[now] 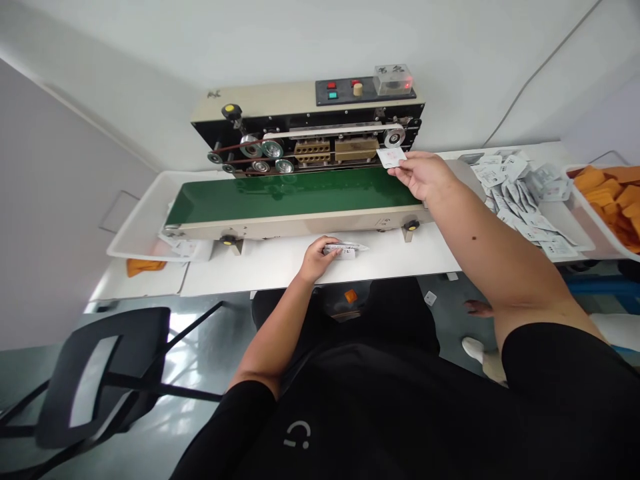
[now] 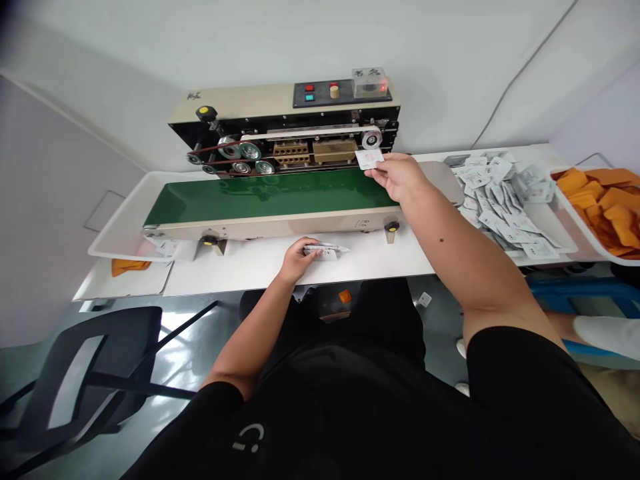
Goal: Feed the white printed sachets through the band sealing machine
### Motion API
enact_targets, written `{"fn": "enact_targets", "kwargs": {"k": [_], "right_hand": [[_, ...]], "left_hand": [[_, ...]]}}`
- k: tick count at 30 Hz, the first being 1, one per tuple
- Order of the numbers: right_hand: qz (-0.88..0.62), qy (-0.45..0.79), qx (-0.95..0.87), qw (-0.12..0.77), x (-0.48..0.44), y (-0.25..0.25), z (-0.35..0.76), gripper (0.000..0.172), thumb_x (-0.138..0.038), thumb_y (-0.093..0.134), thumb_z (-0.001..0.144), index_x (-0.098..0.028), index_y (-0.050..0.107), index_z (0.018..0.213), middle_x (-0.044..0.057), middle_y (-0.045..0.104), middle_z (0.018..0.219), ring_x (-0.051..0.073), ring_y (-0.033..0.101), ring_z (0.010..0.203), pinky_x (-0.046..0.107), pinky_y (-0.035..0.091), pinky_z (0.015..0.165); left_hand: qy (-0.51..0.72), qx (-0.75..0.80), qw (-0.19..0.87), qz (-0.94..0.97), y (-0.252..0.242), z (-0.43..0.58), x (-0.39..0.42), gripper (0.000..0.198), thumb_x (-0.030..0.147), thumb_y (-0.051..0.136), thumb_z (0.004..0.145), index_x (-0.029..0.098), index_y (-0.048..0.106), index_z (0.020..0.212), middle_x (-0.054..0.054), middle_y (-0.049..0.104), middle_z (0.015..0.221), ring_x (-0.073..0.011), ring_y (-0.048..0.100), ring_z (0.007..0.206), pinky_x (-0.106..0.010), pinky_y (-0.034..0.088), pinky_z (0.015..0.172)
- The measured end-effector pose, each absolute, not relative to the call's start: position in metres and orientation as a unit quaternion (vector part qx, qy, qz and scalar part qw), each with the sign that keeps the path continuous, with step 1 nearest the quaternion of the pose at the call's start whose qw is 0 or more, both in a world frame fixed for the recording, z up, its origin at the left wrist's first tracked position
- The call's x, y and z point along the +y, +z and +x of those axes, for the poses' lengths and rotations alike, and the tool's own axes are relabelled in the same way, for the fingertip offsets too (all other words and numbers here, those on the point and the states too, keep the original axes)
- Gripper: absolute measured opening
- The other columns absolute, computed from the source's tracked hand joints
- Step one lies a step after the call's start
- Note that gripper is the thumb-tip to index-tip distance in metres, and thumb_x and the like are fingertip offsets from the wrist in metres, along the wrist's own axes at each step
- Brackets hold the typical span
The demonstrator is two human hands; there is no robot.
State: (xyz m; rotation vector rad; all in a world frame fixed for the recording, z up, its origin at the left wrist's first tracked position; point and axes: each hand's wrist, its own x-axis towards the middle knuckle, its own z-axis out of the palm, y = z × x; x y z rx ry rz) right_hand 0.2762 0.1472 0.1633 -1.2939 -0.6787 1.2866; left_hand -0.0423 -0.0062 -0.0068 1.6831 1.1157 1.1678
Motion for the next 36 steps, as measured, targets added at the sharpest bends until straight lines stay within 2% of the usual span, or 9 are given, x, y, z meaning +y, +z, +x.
{"fn": "enact_targets", "kwargs": {"k": [4,8,11,14,16,19,25,30,36], "right_hand": [[-0.501,0.521,-0.385,0.573,0.118,0.163,0.265,0.016,-0.016,0.074,0.097,-0.014,0.063,0.108,0.005,0.069,0.093,0.010,0.073,0.072,0.015,0.059,0.056],[-0.493,0.356,-0.489,0.626,0.037,0.140,0.243,0.021,-0.039,0.069,0.101,-0.021,0.069,0.112,0.004,0.068,0.099,0.008,0.068,0.070,0.017,0.055,0.057],[-0.505,0.291,-0.611,0.536,-0.021,0.099,0.219,0.021,-0.042,0.068,0.099,-0.024,0.075,0.108,0.008,0.071,0.102,0.017,0.068,0.082,0.028,0.059,0.067],[-0.502,0.280,-0.690,0.440,-0.046,0.053,0.202,0.031,-0.042,0.069,0.096,-0.026,0.077,0.122,0.011,0.072,0.125,0.027,0.069,0.109,0.037,0.061,0.077],[-0.497,0.306,-0.700,0.411,-0.048,0.027,0.199,0.035,-0.044,0.065,0.098,-0.026,0.076,0.126,0.011,0.072,0.128,0.029,0.069,0.114,0.039,0.061,0.082],[-0.505,0.377,-0.661,0.407,-0.042,0.005,0.201,0.038,-0.051,0.059,0.102,-0.024,0.078,0.122,0.009,0.076,0.110,0.025,0.072,0.098,0.038,0.061,0.084],[-0.539,0.467,-0.506,0.485,-0.035,-0.006,0.208,0.051,-0.065,0.068,0.093,-0.018,0.076,0.110,0.006,0.069,0.081,0.017,0.065,0.071,0.030,0.057,0.068],[-0.531,0.464,-0.435,0.560,-0.029,-0.003,0.209,0.049,-0.065,0.066,0.094,-0.017,0.068,0.099,0.007,0.067,0.082,0.014,0.062,0.069,0.027,0.054,0.065],[-0.499,0.491,-0.430,0.570,-0.027,0.002,0.207,0.044,-0.058,0.076,0.090,-0.020,0.070,0.112,0.005,0.072,0.092,0.012,0.064,0.068,0.025,0.054,0.064]], "left_hand": [[0.460,0.440,0.388,0.666,-0.007,-0.042,-0.007,0.033,0.046,0.079,0.090,0.021,0.077,0.112,-0.010,0.077,0.108,-0.0229,0.073,0.101,-0.036,0.058,0.090],[0.458,0.442,0.394,0.663,-0.006,-0.043,-0.008,0.032,0.045,0.080,0.090,0.022,0.077,0.112,-0.009,0.078,0.108,-0.0230,0.074,0.101,-0.036,0.059,0.090],[0.458,0.441,0.405,0.657,-0.006,-0.043,-0.008,0.034,0.046,0.081,0.089,0.022,0.077,0.112,-0.009,0.078,0.108,-0.0233,0.074,0.101,-0.036,0.060,0.089],[0.455,0.442,0.415,0.652,-0.006,-0.042,-0.008,0.037,0.047,0.082,0.088,0.022,0.077,0.114,-0.009,0.079,0.110,-0.0234,0.075,0.101,-0.035,0.061,0.086],[0.451,0.441,0.421,0.652,-0.005,-0.041,-0.009,0.038,0.047,0.082,0.088,0.021,0.077,0.115,-0.010,0.079,0.110,-0.0233,0.076,0.100,-0.035,0.062,0.085],[0.444,0.443,0.422,0.655,-0.006,-0.040,-0.009,0.039,0.047,0.082,0.088,0.021,0.078,0.116,-0.010,0.080,0.112,-0.0234,0.076,0.101,-0.035,0.063,0.087],[0.447,0.458,0.416,0.646,-0.010,-0.040,-0.006,0.040,0.048,0.080,0.091,0.022,0.076,0.121,-0.010,0.080,0.117,-0.0241,0.077,0.106,-0.037,0.064,0.091],[0.458,0.458,0.431,0.629,-0.012,-0.040,-0.005,0.041,0.049,0.080,0.090,0.021,0.075,0.120,-0.010,0.079,0.118,-0.0230,0.076,0.105,-0.036,0.064,0.091],[0.463,0.460,0.453,0.607,-0.008,-0.039,-0.007,0.040,0.047,0.082,0.088,0.020,0.077,0.116,-0.009,0.079,0.115,-0.0213,0.075,0.104,-0.033,0.062,0.090]]}}
